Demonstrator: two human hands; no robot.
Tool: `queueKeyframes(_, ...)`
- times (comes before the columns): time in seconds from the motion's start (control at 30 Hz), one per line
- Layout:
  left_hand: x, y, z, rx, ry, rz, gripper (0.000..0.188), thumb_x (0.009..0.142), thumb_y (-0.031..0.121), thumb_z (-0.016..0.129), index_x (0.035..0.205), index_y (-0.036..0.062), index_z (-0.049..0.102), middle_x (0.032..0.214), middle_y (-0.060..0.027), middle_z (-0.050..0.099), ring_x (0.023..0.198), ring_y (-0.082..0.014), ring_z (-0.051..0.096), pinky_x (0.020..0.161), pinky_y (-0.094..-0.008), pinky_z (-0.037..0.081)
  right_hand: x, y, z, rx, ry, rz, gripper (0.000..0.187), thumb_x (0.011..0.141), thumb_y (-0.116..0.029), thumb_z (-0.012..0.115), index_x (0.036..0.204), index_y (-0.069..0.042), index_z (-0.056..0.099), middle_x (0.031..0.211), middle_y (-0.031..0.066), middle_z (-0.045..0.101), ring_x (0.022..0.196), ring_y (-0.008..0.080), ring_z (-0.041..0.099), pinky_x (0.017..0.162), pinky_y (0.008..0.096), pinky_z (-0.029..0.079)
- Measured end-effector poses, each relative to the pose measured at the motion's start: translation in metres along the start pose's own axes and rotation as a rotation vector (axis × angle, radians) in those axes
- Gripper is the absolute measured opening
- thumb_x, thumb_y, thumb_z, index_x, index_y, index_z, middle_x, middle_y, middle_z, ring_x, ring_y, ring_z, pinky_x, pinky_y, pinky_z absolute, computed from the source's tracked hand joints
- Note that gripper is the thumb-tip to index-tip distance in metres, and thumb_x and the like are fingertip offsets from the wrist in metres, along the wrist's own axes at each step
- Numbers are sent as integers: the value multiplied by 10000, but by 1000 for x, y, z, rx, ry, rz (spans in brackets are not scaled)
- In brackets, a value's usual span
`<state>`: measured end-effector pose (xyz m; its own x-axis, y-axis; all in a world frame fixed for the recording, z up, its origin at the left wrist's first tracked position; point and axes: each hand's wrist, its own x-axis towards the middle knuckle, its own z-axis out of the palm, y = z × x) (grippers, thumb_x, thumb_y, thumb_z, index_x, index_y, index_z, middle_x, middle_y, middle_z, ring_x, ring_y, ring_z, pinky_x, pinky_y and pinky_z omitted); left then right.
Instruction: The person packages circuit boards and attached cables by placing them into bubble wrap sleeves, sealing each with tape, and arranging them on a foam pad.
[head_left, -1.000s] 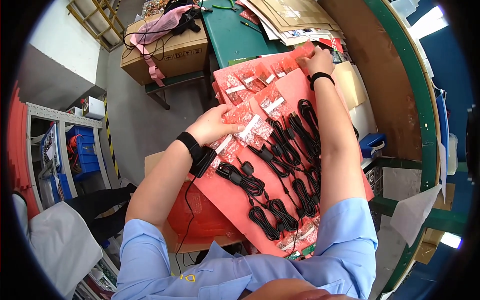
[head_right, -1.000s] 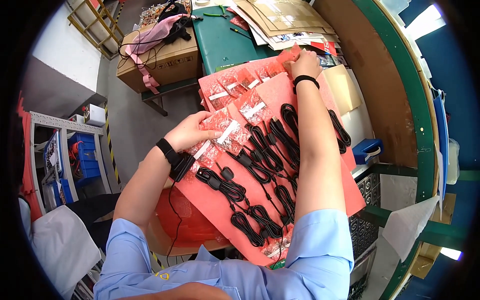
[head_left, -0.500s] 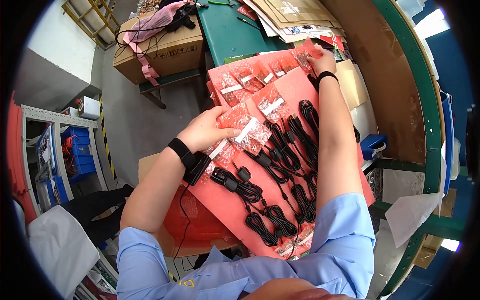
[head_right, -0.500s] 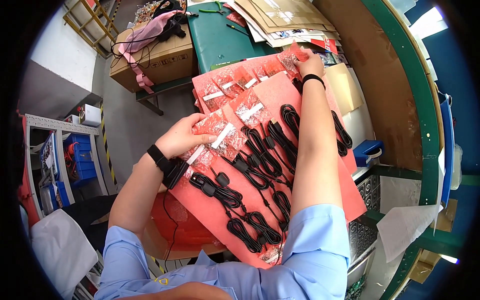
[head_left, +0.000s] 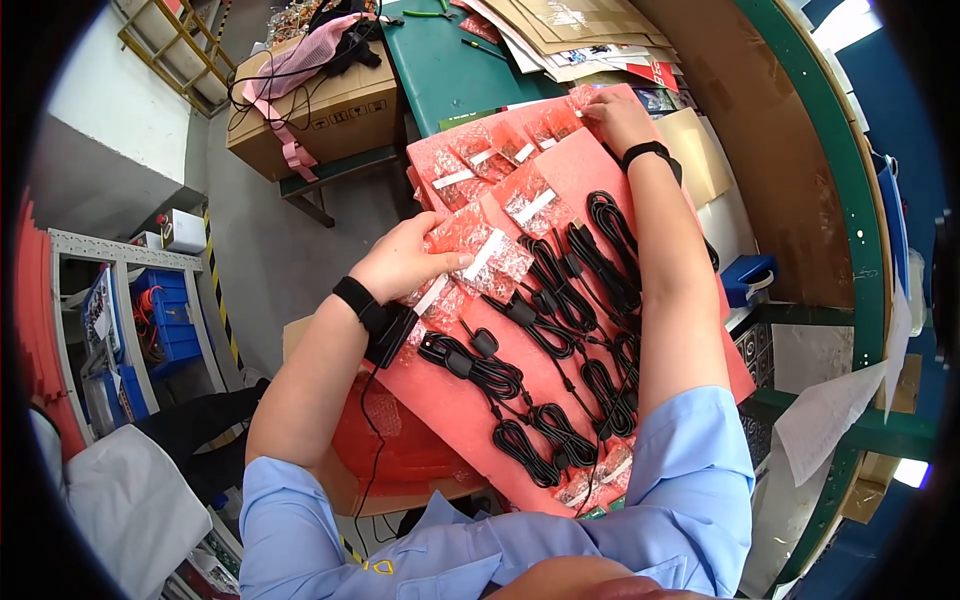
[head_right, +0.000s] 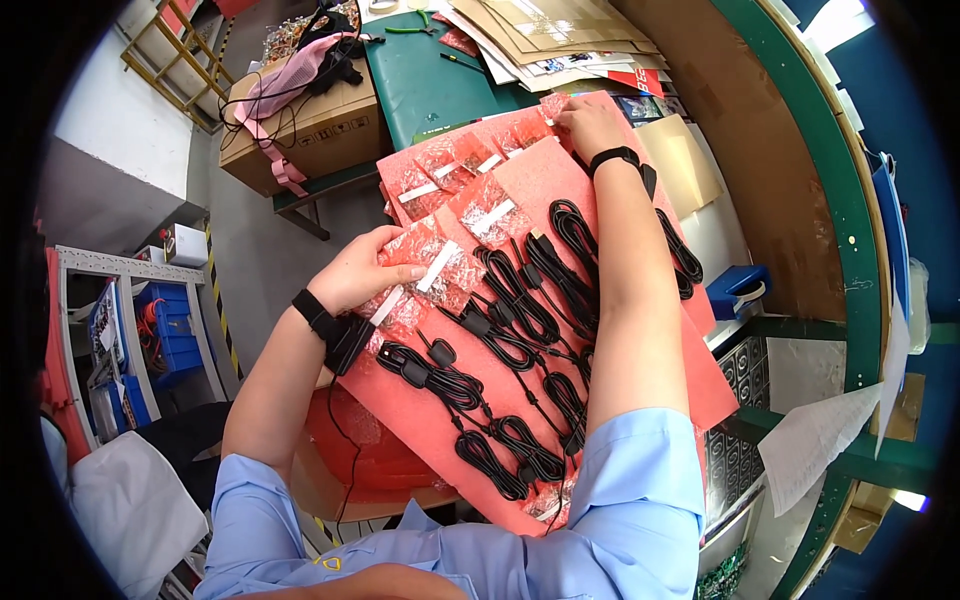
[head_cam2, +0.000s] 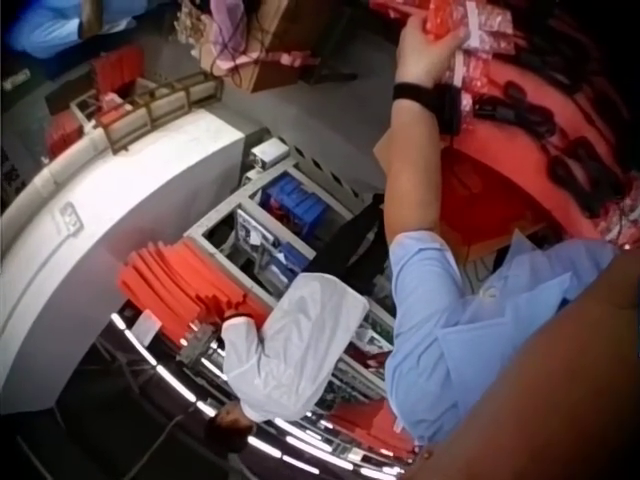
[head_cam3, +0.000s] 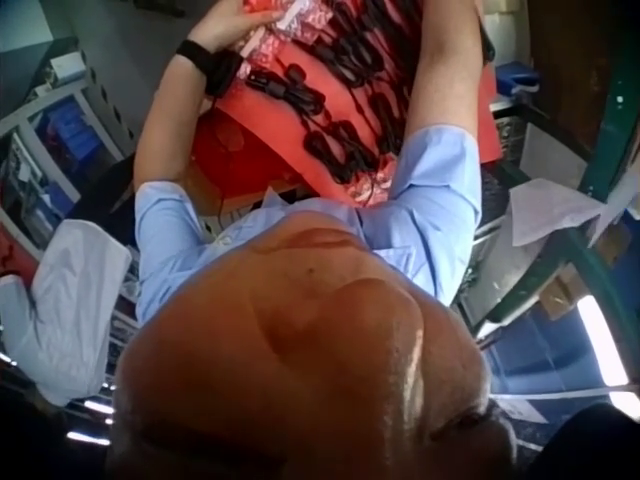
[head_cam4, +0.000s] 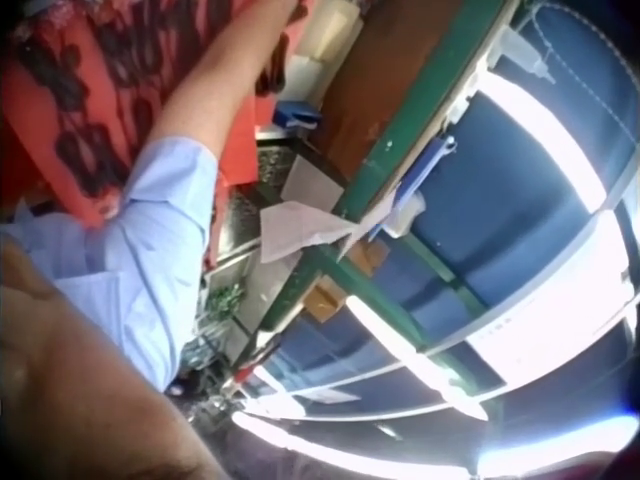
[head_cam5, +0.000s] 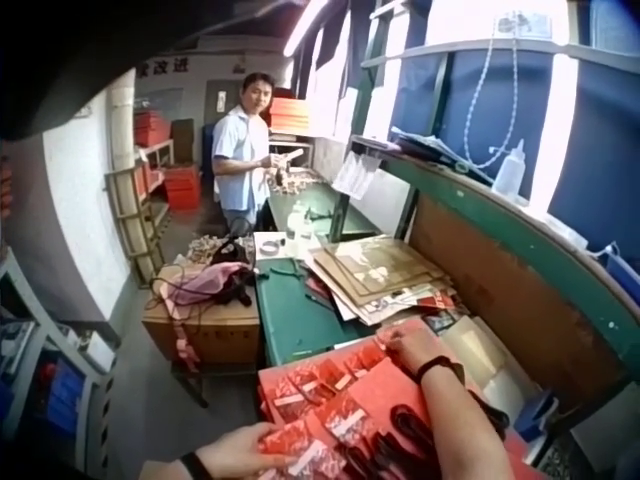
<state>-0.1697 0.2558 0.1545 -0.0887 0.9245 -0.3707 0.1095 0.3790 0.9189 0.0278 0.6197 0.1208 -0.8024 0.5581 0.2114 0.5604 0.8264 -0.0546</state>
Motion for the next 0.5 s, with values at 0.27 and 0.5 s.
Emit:
queueKeyframes(0.27, 0, 0, 0, 18, 11, 15, 555, 789, 193, 731, 1220, -35, 466, 1054, -99, 618, 915, -135, 607, 807, -286, 498, 22, -14, 1, 79, -175, 222, 205, 763, -197, 652, 897, -46, 686, 875, 167, 654, 823, 304, 632, 757, 387, 489)
queueKeyframes(0.5, -2, -1, 0, 45, 29, -21, 589, 772, 240, 743, 1222, -32, 477, 1071, -115, 619, 946, -157, 602, 834, -289, 478, 25, -24, 5, 76, -98, 248, 224, 748, -202, 665, 861, -9, 669, 846, 197, 648, 799, 340, 631, 730, 414, 491)
